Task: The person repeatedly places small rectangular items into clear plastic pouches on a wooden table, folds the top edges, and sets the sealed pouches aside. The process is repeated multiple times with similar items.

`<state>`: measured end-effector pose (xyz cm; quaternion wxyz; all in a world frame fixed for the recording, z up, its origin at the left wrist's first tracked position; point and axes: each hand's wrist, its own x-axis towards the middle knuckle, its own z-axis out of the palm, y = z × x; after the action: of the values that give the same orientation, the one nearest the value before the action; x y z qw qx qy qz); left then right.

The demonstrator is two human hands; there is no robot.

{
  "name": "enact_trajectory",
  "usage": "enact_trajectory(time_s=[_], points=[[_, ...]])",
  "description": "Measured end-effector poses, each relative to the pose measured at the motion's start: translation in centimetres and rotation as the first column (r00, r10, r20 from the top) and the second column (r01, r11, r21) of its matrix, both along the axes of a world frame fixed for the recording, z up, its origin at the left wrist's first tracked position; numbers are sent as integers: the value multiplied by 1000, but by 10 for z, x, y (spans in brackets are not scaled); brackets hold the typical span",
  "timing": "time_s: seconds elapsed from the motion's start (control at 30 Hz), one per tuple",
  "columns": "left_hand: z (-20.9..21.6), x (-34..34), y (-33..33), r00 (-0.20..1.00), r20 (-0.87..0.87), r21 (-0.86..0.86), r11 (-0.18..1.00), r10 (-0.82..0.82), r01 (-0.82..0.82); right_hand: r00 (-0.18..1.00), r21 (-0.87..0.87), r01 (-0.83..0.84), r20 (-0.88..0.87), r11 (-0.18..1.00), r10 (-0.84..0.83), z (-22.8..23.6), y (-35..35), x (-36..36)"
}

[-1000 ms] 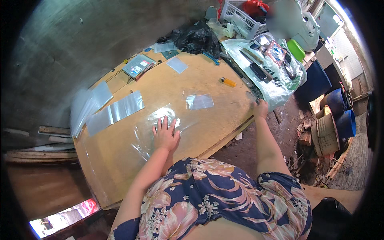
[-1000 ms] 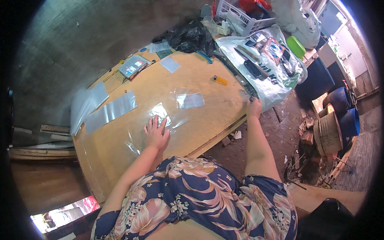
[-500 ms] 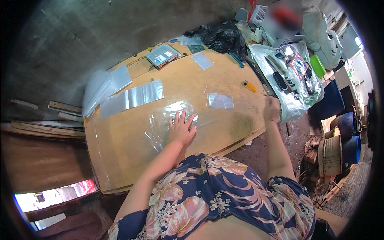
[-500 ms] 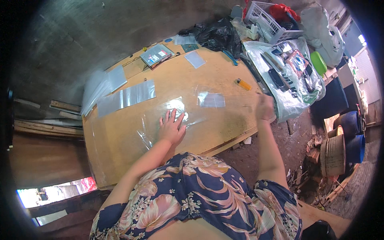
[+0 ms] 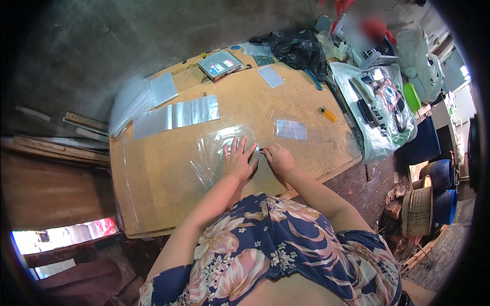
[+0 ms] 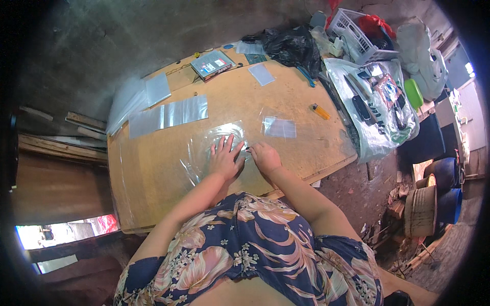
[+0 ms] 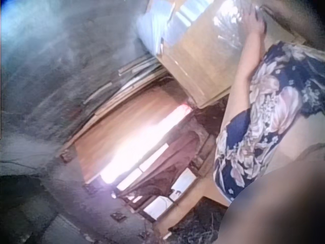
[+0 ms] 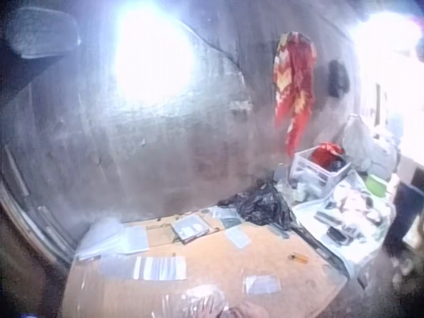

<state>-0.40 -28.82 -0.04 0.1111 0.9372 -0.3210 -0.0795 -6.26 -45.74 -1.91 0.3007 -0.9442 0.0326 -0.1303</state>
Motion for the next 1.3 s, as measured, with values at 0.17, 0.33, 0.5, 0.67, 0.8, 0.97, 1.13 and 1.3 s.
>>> enact_trajectory(time_s=[0.17, 0.33, 0.5, 0.67, 0.8, 0.97, 1.13, 1.3], points=[[1, 1, 0, 1000, -30, 7, 1000, 7, -7, 1000, -46, 6, 13, 999, -5, -6, 3, 3], [2, 1, 0, 1000, -31, 11, 1000, 6, -6, 1000, -80, -4, 0, 997, 4, -4, 4, 1], [2, 1, 1, 999, -33, 11, 1000, 1, 0, 999, -89, -29, 33, 996, 32, -3, 4, -1], [-4, 0, 2, 1000, -14, -21, 1000, -14, 13, 992, 68, 113, 48, 991, -117, -7, -1, -2], [-7, -2, 8, 997, 72, -216, 976, -25, 40, 915, 406, 376, -23, 833, -402, -4, -19, -23], [-3, -32, 54, 989, 142, -352, 936, 45, 8, 885, 297, 449, -17, 843, -465, -9, -34, -70], [-4, -70, 143, 957, 89, -143, 955, 274, -260, 876, 171, 431, 157, 886, -456, -23, -30, -78], [-4, -61, 230, 988, 95, -165, 980, 125, -108, 869, 71, 457, 174, 887, -462, -27, -29, -73]])
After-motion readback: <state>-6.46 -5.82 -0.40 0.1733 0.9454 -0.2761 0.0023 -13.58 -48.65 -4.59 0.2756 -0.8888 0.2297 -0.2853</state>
